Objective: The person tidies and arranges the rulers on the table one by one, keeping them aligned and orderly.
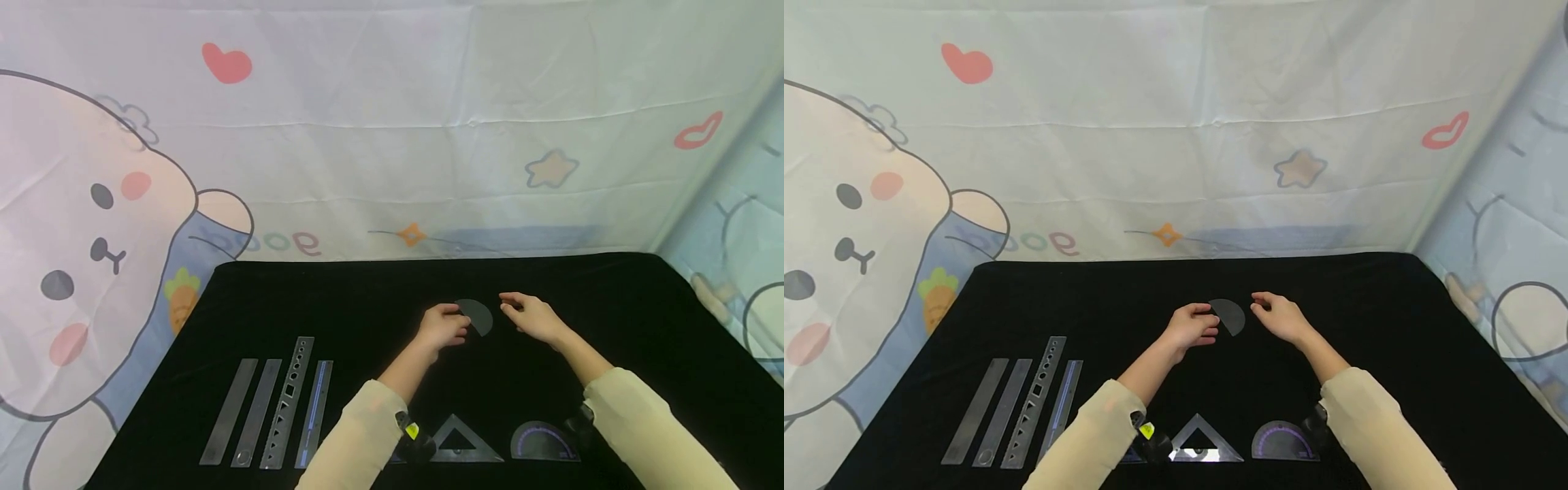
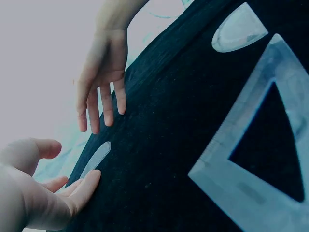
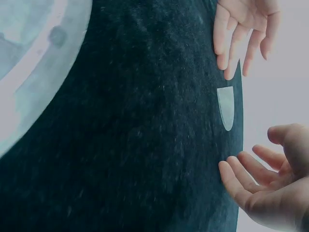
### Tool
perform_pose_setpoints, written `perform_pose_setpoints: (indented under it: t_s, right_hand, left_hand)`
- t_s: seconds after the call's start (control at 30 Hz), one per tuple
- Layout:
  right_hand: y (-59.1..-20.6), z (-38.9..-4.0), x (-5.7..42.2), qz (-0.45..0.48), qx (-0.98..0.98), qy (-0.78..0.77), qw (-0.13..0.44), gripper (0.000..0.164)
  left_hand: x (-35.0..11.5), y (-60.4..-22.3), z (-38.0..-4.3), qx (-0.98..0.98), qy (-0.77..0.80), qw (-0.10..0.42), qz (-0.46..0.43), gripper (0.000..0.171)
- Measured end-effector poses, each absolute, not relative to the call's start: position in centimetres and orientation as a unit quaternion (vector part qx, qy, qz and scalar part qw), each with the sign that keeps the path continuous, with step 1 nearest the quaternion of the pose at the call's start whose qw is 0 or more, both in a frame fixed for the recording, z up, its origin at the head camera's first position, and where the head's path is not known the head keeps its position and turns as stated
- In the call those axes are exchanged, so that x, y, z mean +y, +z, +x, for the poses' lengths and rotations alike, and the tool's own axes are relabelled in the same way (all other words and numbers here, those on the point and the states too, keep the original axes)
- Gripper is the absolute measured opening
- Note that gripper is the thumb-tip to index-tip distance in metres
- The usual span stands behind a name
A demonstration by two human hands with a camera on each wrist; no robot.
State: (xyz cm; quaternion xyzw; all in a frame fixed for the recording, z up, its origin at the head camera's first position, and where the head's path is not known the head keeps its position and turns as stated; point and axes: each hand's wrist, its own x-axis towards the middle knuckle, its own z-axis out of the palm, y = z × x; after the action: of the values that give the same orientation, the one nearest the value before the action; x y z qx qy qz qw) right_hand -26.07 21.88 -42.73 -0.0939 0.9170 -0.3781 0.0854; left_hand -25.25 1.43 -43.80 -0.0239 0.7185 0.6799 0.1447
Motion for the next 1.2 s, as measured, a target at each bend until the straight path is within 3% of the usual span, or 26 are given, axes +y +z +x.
perform_pose_setpoints:
  t_s: [0.8,1.2]
  right_hand:
    - [-42.7,-27.0,19.0,-0.098,0.921,-0.362,0.101,0.046]
    - [-43.1,-26.8,19.0,-0.024,0.858,-0.496,0.134,0.047]
  left_hand:
    - [2.0,-43.5,-25.7,0.702,0.694,0.150,-0.058,0.043]
    - [2.2,-43.7,-25.6,0.683,0.712,0.144,-0.074,0.038]
